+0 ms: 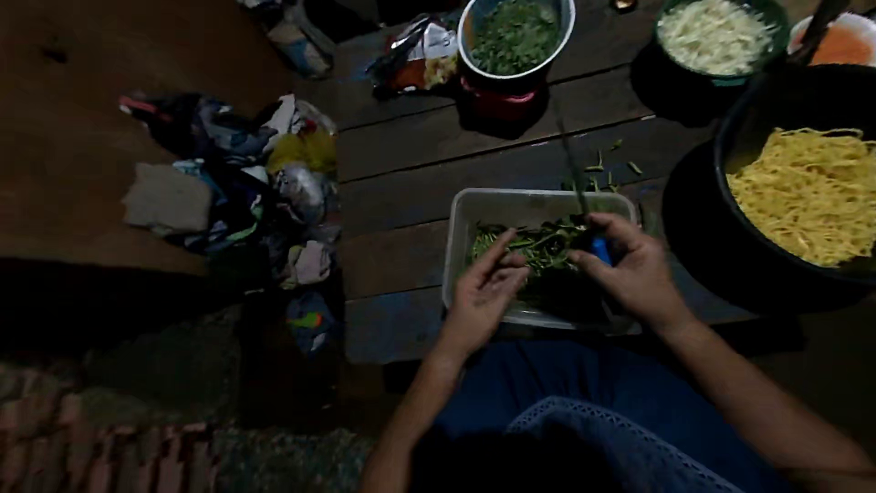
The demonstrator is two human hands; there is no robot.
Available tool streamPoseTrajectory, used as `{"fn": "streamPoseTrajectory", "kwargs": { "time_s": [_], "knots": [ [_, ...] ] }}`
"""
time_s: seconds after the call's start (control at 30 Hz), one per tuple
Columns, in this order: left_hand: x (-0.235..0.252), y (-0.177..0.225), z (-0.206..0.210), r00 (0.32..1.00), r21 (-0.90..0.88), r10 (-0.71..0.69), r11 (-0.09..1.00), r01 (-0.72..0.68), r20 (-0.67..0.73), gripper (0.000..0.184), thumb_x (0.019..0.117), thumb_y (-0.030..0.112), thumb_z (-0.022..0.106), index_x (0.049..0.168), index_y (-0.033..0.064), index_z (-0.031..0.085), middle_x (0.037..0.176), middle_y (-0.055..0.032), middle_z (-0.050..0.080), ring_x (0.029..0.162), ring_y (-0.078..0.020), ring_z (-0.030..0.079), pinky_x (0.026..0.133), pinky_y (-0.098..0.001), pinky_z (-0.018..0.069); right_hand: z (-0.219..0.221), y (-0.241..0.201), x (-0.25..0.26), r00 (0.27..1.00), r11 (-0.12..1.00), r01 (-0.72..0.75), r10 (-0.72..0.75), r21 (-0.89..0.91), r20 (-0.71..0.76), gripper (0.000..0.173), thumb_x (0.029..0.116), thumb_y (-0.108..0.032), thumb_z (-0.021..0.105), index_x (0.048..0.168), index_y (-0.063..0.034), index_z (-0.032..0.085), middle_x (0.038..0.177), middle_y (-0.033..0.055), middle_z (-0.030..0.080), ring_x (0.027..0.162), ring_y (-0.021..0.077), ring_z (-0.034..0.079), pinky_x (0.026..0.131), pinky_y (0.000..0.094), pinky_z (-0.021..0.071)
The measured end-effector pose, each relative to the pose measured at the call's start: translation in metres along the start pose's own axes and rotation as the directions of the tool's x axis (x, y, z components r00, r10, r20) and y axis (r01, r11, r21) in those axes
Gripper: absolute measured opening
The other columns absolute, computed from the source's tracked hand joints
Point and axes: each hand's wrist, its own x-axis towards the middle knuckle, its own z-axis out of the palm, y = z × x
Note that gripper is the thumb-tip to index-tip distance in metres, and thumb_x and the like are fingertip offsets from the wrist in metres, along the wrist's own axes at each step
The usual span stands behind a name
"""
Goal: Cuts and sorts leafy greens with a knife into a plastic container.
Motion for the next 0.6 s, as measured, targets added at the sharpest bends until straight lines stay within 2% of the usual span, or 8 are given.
{"fn": "streamPoseTrajectory", "kwargs": {
  "time_s": [0.07, 0.17, 0.23, 0.3, 0.37, 0.43, 0.5, 0.6],
  "knots": [
    [0.003, -0.004, 0.014, 0.999, 0.027, -0.013, 1.000, 0.012, 0.034, 0.049, 0.1020, 0.005, 0.058, 0.150, 0.0008, 0.047, 0.136, -0.0122, 0.061, 0.112, -0.0135, 0.066, 0.097, -0.0313, 0.0571, 0.018, 0.003, -0.001, 0.996, 0.998, 0.054, -0.053, -0.018, 0.075, 0.043, 0.0879, -0.003, 0.068, 0.129, 0.0019, 0.057, 0.110, 0.0069, 0.066, 0.086, 0.0052, 0.064, 0.075, 0.0219, 0.0562],
    [0.007, -0.014, 0.028, 0.984, -0.077, -0.036, 0.997, 0.023, -0.172, 0.026, 0.0990, 0.001, 0.061, 0.123, -0.0051, 0.065, 0.116, -0.0091, 0.069, 0.098, -0.0081, 0.068, 0.089, -0.0261, 0.0584, 0.028, 0.003, -0.003, 0.986, 0.999, 0.051, -0.050, -0.006, 0.157, 0.041, 0.0880, -0.003, 0.069, 0.127, 0.0008, 0.057, 0.108, 0.0059, 0.067, 0.084, 0.0035, 0.065, 0.073, 0.0200, 0.0565],
    [0.010, -0.015, 0.028, 0.951, -0.305, -0.182, 0.947, 0.102, -0.250, 0.019, 0.0962, -0.003, 0.063, 0.114, -0.0022, 0.068, 0.104, -0.0062, 0.071, 0.085, -0.0083, 0.068, 0.078, -0.0257, 0.0594, 0.022, 0.003, -0.005, 0.975, 1.000, 0.003, -0.008, 0.021, 0.220, 0.038, 0.0914, -0.009, 0.069, 0.127, -0.0032, 0.058, 0.105, 0.0009, 0.067, 0.084, 0.0019, 0.065, 0.073, 0.0188, 0.0565],
    [0.013, -0.010, 0.025, 0.906, -0.497, -0.337, 0.850, 0.176, -0.256, 0.018, 0.0966, -0.005, 0.061, 0.113, 0.0002, 0.066, 0.096, -0.0041, 0.070, 0.074, -0.0080, 0.067, 0.069, -0.0236, 0.0590, 0.012, 0.005, -0.008, 0.962, 0.997, -0.051, 0.035, 0.051, 0.271, 0.034, 0.0985, -0.019, 0.061, 0.130, -0.0076, 0.061, 0.104, -0.0024, 0.069, 0.087, 0.0035, 0.067, 0.075, 0.0218, 0.0582],
    [0.013, -0.006, 0.021, 0.881, -0.611, -0.423, 0.761, 0.217, -0.214, 0.017, 0.0995, -0.003, 0.057, 0.114, 0.0011, 0.066, 0.094, -0.0049, 0.070, 0.074, -0.0102, 0.068, 0.070, -0.0250, 0.0592, 0.003, 0.011, -0.012, 0.948, 0.991, -0.086, 0.050, 0.101, 0.314, 0.040, 0.1061, -0.029, 0.047, 0.138, -0.0081, 0.058, 0.101, -0.0012, 0.069, 0.086, 0.0073, 0.066, 0.075, 0.0243, 0.0575],
    [0.013, -0.006, 0.020, 0.881, -0.648, -0.439, 0.725, 0.232, -0.176, 0.016, 0.1005, -0.003, 0.056, 0.113, 0.0015, 0.065, 0.098, -0.0059, 0.070, 0.078, -0.0113, 0.069, 0.073, -0.0261, 0.0595, -0.002, 0.014, -0.017, 0.930, 0.990, -0.086, 0.039, 0.114, 0.365, 0.046, 0.1087, -0.031, 0.039, 0.146, -0.0075, 0.053, 0.107, 0.0002, 0.068, 0.091, 0.0066, 0.065, 0.080, 0.0239, 0.0561],
    [0.013, -0.005, 0.022, 0.872, -0.658, -0.463, 0.708, 0.257, -0.157, 0.020, 0.1005, -0.005, 0.053, 0.114, 0.0026, 0.064, 0.104, -0.0052, 0.069, 0.085, -0.0110, 0.067, 0.077, -0.0262, 0.0582, -0.003, 0.012, -0.022, 0.903, 0.997, -0.043, 0.011, 0.065, 0.429, 0.048, 0.1081, -0.027, 0.041, 0.151, -0.0063, 0.047, 0.123, 0.0019, 0.067, 0.102, 0.0021, 0.064, 0.089, 0.0216, 0.0544],
    [0.015, -0.009, 0.026, 0.861, -0.698, -0.496, 0.656, 0.286, -0.112, 0.023, 0.1015, -0.005, 0.048, 0.120, 0.0027, 0.060, 0.099, -0.0035, 0.068, 0.083, -0.0099, 0.067, 0.076, -0.0256, 0.0579, -0.002, 0.012, -0.029, 0.866, 0.999, 0.030, -0.047, 0.043, 0.497, 0.053, 0.1068, -0.028, 0.047, 0.154, -0.0064, 0.042, 0.134, 0.0041, 0.063, 0.106, -0.0001, 0.062, 0.091, 0.0188, 0.0528]
  ]
}}
